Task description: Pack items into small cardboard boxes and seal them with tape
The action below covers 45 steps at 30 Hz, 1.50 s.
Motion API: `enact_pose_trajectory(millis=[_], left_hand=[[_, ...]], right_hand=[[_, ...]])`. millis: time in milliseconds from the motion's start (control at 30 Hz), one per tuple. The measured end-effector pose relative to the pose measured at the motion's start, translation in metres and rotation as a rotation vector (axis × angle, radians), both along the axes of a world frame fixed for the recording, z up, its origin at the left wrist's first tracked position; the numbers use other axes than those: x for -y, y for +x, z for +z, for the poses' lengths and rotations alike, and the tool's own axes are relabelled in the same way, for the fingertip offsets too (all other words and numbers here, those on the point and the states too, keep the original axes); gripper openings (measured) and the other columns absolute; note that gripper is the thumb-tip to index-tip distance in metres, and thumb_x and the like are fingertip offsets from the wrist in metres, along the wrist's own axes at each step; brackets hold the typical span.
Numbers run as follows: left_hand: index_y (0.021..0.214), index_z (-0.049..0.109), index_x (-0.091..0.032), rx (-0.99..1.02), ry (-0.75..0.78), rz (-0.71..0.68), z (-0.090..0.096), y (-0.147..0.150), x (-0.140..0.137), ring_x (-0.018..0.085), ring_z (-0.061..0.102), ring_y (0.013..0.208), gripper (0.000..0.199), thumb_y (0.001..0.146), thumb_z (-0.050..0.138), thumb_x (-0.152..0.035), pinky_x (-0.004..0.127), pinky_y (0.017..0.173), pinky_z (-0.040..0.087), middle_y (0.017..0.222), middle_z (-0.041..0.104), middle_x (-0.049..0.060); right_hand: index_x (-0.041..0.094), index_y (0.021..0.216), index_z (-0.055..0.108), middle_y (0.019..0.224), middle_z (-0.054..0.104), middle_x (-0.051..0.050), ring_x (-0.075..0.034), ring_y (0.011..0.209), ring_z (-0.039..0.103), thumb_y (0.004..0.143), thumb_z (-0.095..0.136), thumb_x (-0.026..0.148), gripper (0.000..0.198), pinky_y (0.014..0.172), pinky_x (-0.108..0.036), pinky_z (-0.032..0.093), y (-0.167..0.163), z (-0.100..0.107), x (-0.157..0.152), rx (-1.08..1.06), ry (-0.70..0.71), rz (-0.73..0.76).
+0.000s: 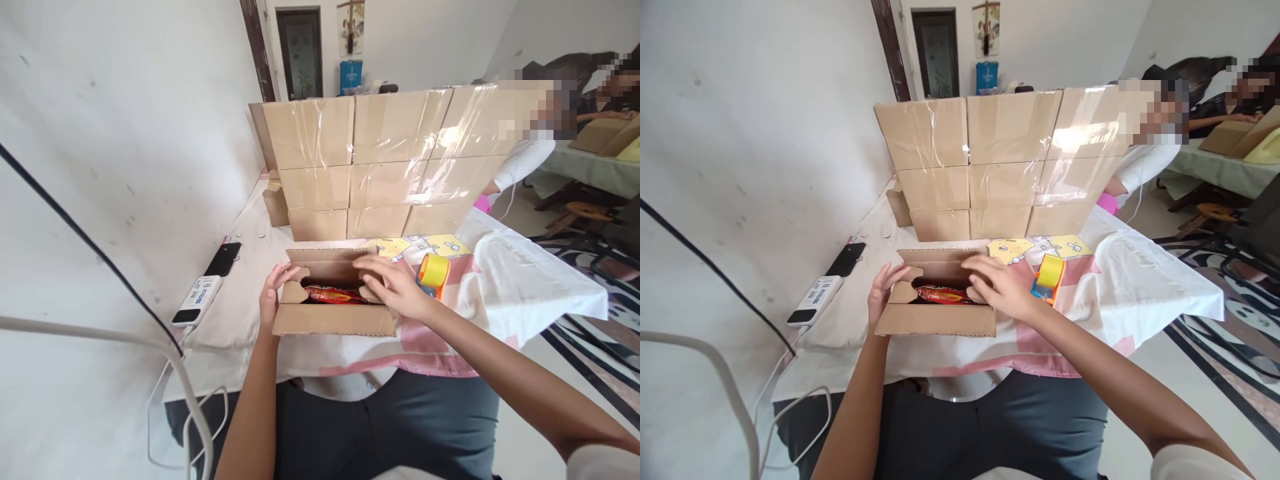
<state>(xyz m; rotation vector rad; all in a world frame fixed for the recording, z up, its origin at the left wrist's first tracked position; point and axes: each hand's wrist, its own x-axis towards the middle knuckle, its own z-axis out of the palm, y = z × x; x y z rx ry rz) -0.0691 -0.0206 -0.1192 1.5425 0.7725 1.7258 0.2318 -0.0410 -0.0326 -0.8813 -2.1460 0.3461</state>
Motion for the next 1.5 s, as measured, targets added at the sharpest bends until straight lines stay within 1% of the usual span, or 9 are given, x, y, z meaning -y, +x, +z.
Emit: enact_pose_trajectory(millis=[100,233,333,533,667,800,900,1133,1500], left_hand=[[0.127,0.061,-0.024,-0.008,0.045,0.013,0.002,0.003,0.004,0.032,0.046,0.143,0.046,0.096,0.048,-0.056,0.055,0.120,0.031,0.136,0.067,0.012],[0.096,0.062,-0.024,-0.280,0.207,0.258,-0.003,-0.010,0.008,0.032,0.053,0.133,0.036,0.099,0.040,-0.052,0.056,0.109,0.041,0.135,0.065,0.012],[0.106,0.062,-0.025,-0.457,0.307,0.433,-0.005,-0.024,0.016,0.032,0.056,0.124,0.035,0.096,0.046,-0.054,0.055,0.103,0.045,0.133,0.062,0.014],[0.141,0.043,-0.030,-0.342,0.239,0.299,0.006,0.003,0.026,0.035,0.039,0.146,0.065,0.087,0.062,-0.061,0.058,0.116,0.034,0.152,0.046,0.017],[0.150,0.029,-0.034,-0.164,0.048,0.415,0.024,0.033,0.025,0.027,0.033,0.151,0.069,0.092,0.065,-0.037,0.048,0.116,0.037,0.160,0.036,0.014],[0.106,0.065,-0.026,-0.468,0.255,0.576,0.042,0.039,0.026,0.027,0.055,0.126,0.018,0.088,0.066,-0.024,0.048,0.108,0.039,0.126,0.064,0.008],[0.076,0.067,-0.025,-0.797,0.362,0.606,0.046,0.038,0.028,0.026,0.064,0.100,0.021,0.090,0.056,-0.015,0.052,0.107,0.031,0.087,0.073,0.002],[0.097,0.069,-0.024,-1.064,0.481,0.673,0.054,0.050,0.043,0.029,0.069,0.101,0.011,0.088,0.067,-0.030,0.054,0.112,0.019,0.094,0.077,0.003],[0.110,0.074,-0.027,-1.118,0.475,0.472,0.050,0.096,0.052,0.023,0.066,0.098,0.018,0.094,0.067,-0.031,0.036,0.087,0.043,0.109,0.075,0.003]], right_hand=[[0.027,0.137,0.054,0.140,0.058,-0.011,-0.026,0.134,0.051,0.101,0.051,0.040,0.039,0.114,-0.050,0.040,-0.005,-0.003,-0.004,-0.287,0.035,-0.283],[0.029,0.142,0.049,0.125,0.068,-0.008,-0.026,0.128,0.057,0.101,0.048,0.044,0.043,0.110,-0.051,0.041,0.000,-0.009,-0.010,-0.371,-0.028,-0.244],[0.028,0.122,0.065,0.099,0.074,-0.007,-0.030,0.126,0.058,0.101,0.046,0.037,0.030,0.113,-0.058,0.028,0.012,-0.020,-0.007,-0.136,0.066,-0.127],[0.030,0.138,0.056,0.132,0.066,-0.009,-0.033,0.142,0.042,0.102,0.044,0.034,0.039,0.113,-0.062,0.024,0.035,-0.037,0.018,-0.005,0.031,-0.160],[0.027,0.131,0.056,0.135,0.060,-0.012,-0.032,0.134,0.050,0.096,0.054,0.033,0.036,0.113,-0.059,0.033,0.065,-0.054,0.036,-0.379,0.277,-0.616],[0.022,0.124,0.053,0.131,0.055,-0.014,-0.029,0.124,0.055,0.086,0.067,0.039,0.044,0.105,-0.051,0.046,0.102,-0.087,0.034,-0.864,0.168,-1.004],[0.022,0.116,0.053,0.108,0.066,-0.009,-0.025,0.103,0.065,0.077,0.075,0.044,0.050,0.097,-0.047,0.052,0.117,-0.110,0.021,-1.076,-0.154,-0.830],[0.020,0.109,0.062,0.104,0.075,-0.011,-0.029,0.098,0.072,0.069,0.079,0.049,0.052,0.088,-0.044,0.057,0.126,-0.120,0.009,-1.013,-0.518,-0.593],[0.020,0.075,0.057,0.067,0.060,-0.002,-0.019,0.063,0.057,0.082,0.061,0.056,0.037,0.059,-0.032,0.045,0.121,-0.095,0.013,-0.613,-0.437,-0.606]])
